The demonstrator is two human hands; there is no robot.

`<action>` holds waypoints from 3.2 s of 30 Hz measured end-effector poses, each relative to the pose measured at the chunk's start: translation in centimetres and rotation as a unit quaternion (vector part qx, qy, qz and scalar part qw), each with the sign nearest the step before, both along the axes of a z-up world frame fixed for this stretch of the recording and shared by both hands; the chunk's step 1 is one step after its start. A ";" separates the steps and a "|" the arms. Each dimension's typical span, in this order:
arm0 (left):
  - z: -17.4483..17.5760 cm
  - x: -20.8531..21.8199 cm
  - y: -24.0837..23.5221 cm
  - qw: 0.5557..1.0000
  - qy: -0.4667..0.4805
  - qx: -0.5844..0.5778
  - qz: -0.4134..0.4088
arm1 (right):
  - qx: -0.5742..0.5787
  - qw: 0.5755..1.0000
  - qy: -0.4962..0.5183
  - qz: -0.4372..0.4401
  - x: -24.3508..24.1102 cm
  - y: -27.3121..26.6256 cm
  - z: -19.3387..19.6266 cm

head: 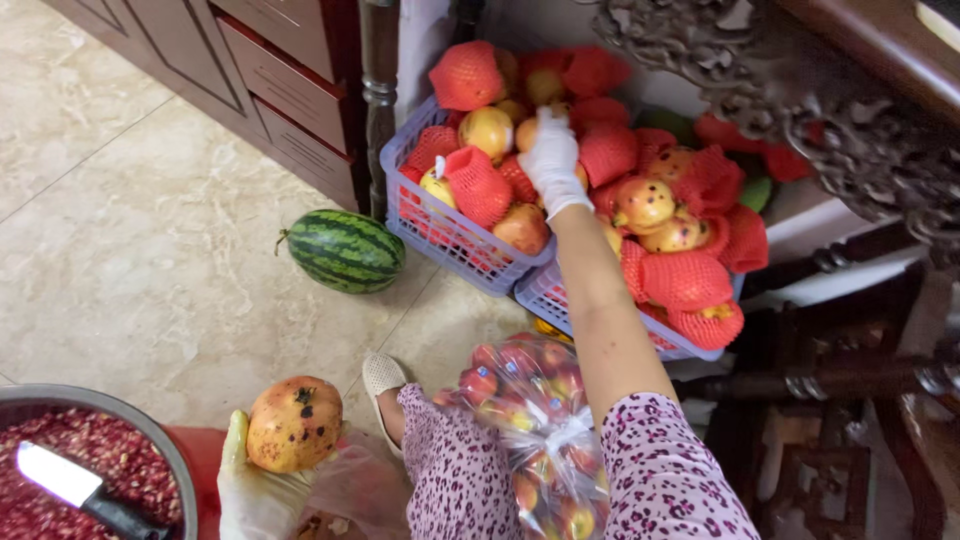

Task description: The person sits on the floor and uses a knife to cut and separate pomegranate seeds from the rind, collecting the seeds in a large metal bowl and discarding the rind into a plastic bag. The person handles multiple pomegranates one at a time.

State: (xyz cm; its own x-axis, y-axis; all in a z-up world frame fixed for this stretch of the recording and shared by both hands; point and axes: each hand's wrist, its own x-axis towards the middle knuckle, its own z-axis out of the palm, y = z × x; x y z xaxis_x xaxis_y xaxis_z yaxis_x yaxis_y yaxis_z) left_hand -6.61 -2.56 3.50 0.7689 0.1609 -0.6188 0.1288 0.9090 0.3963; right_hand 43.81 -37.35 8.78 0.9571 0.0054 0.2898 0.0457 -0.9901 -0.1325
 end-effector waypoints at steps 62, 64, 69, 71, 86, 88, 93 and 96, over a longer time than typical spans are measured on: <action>1.4 -27.1 16.6 0.897 -0.053 0.412 0.153 | 0.199 0.575 0.579 0.543 -60.2 36.2 4.2; 1.9 -27.2 16.6 0.887 -0.049 0.436 0.145 | 0.175 0.585 0.620 0.493 -59.8 36.8 4.2; 2.7 -26.9 16.3 0.835 0.003 0.538 0.115 | 0.228 0.525 0.677 0.464 -58.6 37.2 3.0; 2.9 -26.8 15.9 0.822 0.025 0.559 0.107 | 0.251 0.508 0.681 0.464 -58.6 37.3 2.3; 3.7 -27.5 15.9 0.820 0.022 0.558 0.122 | 0.270 0.498 0.660 0.494 -58.3 37.1 1.3; 3.0 -27.4 16.3 0.875 -0.028 0.466 0.129 | 0.231 0.524 0.629 0.526 -57.6 37.0 2.1; 0.5 -27.5 17.0 0.937 -0.077 0.325 0.097 | 0.171 0.539 0.595 0.571 -56.3 36.6 2.4; -0.8 -28.0 17.7 0.977 -0.060 0.202 0.034 | 0.165 0.531 0.608 0.567 -55.5 36.1 1.4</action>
